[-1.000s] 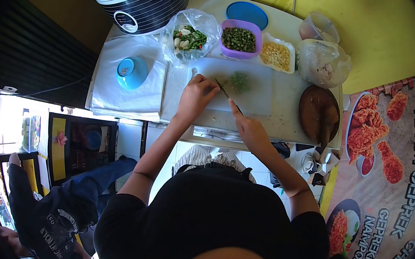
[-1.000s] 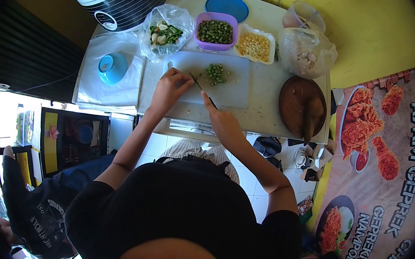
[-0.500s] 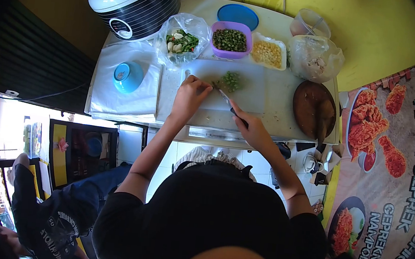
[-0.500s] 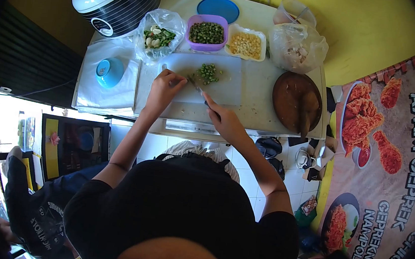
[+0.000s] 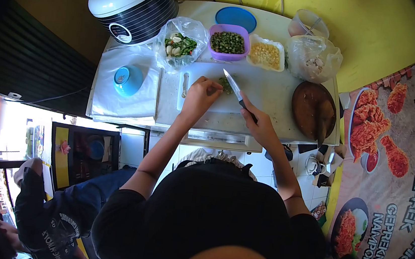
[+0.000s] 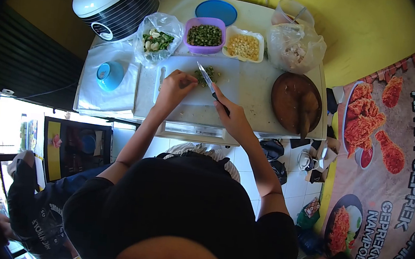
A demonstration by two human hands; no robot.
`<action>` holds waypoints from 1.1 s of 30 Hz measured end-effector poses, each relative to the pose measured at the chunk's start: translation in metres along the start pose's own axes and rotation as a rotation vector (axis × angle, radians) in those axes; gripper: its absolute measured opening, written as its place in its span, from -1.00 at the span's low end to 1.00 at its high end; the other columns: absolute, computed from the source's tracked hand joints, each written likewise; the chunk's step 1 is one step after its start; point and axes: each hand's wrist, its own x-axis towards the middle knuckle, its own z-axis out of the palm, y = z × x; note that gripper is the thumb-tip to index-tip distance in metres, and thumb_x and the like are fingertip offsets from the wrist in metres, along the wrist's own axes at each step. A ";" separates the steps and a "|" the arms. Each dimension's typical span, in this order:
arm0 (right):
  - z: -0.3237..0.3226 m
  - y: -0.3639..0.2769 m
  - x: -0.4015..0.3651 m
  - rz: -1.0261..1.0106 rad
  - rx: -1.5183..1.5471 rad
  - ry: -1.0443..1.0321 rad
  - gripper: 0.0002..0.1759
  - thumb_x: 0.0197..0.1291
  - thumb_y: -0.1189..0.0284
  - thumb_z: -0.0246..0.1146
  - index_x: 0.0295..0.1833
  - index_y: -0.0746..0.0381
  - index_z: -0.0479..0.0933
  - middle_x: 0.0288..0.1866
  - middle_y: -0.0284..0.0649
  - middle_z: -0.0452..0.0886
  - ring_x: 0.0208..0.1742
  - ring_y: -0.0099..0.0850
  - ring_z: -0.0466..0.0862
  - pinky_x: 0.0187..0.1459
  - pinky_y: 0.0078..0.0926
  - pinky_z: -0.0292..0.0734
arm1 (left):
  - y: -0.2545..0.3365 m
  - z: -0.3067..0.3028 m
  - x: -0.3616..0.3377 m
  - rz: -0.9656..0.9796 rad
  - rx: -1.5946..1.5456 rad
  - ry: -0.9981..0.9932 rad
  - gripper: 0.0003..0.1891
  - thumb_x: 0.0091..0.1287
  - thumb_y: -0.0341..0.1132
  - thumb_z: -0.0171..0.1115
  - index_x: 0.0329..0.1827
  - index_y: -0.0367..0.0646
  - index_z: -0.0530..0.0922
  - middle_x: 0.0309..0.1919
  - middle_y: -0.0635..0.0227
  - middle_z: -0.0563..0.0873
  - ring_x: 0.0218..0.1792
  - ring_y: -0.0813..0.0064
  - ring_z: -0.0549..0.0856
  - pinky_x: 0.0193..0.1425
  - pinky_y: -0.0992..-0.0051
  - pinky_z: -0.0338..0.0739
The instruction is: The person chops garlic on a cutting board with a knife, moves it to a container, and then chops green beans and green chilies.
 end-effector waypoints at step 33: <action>0.001 -0.015 0.041 0.057 -0.038 -0.291 -0.43 0.39 0.43 0.08 0.48 -0.11 0.22 -0.47 -0.27 0.29 -0.43 -0.55 0.26 -0.26 -0.61 0.36 | -0.075 -0.076 0.117 0.135 0.414 0.037 -0.84 0.20 -0.37 0.28 -0.23 -0.24 0.69 -0.22 0.12 0.68 -0.19 0.10 0.68 -0.04 0.27 0.56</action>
